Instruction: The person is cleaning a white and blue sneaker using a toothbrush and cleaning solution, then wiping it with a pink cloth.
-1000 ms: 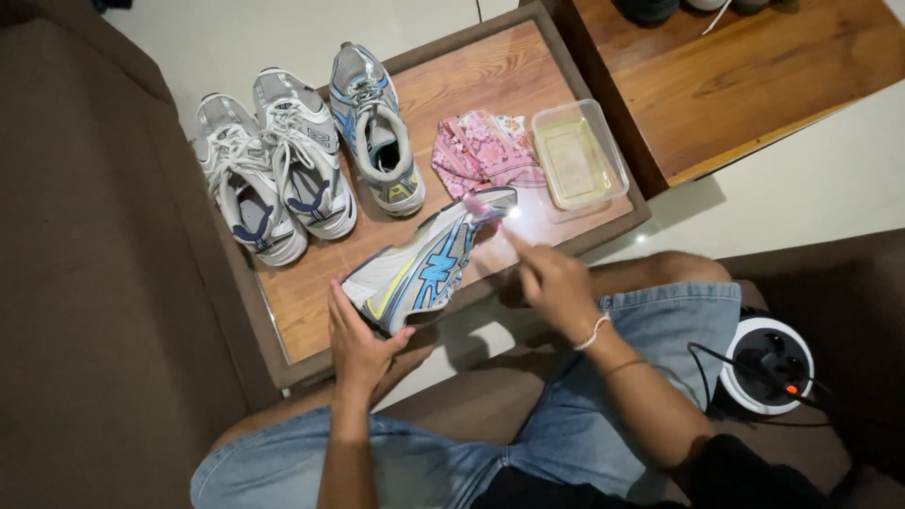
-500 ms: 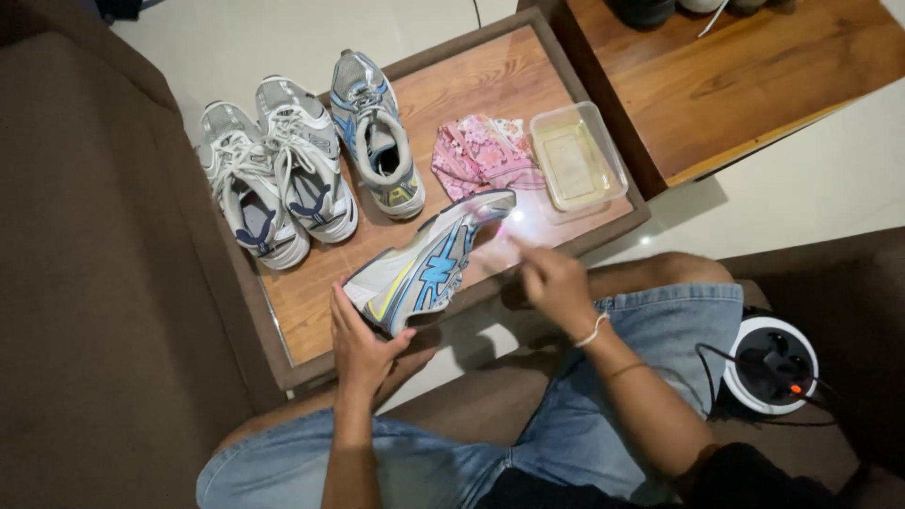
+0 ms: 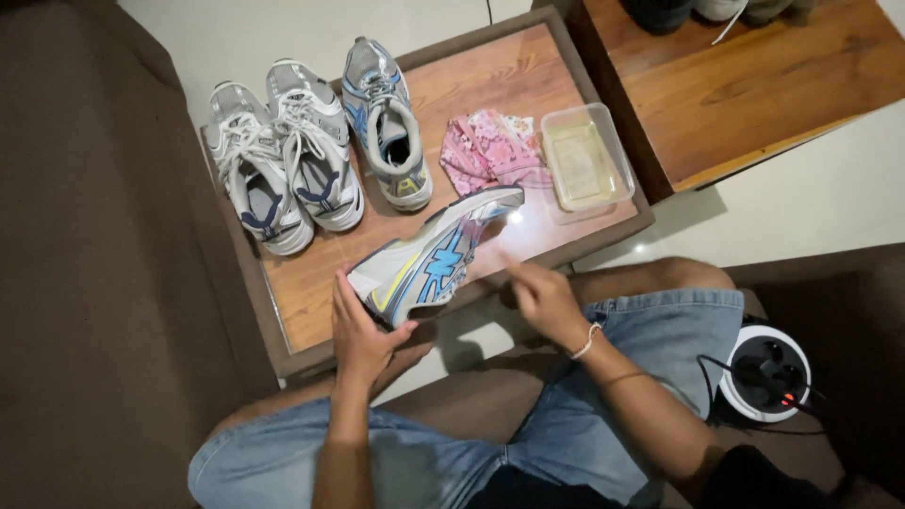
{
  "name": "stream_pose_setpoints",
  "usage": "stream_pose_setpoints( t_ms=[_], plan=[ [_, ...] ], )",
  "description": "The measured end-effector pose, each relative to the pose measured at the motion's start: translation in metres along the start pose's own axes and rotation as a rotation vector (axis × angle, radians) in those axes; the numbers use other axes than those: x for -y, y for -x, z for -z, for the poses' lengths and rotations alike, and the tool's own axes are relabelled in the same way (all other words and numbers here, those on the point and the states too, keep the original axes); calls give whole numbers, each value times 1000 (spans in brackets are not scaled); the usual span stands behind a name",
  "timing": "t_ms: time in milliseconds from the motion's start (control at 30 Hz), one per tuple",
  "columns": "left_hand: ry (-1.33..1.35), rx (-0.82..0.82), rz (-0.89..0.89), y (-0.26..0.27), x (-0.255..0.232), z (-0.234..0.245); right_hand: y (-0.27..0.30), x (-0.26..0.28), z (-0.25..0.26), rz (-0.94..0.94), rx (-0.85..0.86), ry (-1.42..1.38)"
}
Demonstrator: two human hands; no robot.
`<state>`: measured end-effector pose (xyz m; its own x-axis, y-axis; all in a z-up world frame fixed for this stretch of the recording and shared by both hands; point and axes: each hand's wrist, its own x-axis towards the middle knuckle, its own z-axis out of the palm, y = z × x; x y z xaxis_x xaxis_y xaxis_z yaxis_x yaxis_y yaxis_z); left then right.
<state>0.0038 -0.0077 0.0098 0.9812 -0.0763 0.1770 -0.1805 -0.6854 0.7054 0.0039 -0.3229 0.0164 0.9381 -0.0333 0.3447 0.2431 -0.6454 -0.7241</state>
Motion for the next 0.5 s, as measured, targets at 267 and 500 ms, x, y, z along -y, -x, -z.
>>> stream_pose_setpoints(
  t_ms=[267,500],
  plan=[
    [-1,19,63,6,11,-4,14,-27,-9,46,73,114],
    [-9,5,71,7,10,-6,-2,-17,0,45,-51,92]
  ],
)
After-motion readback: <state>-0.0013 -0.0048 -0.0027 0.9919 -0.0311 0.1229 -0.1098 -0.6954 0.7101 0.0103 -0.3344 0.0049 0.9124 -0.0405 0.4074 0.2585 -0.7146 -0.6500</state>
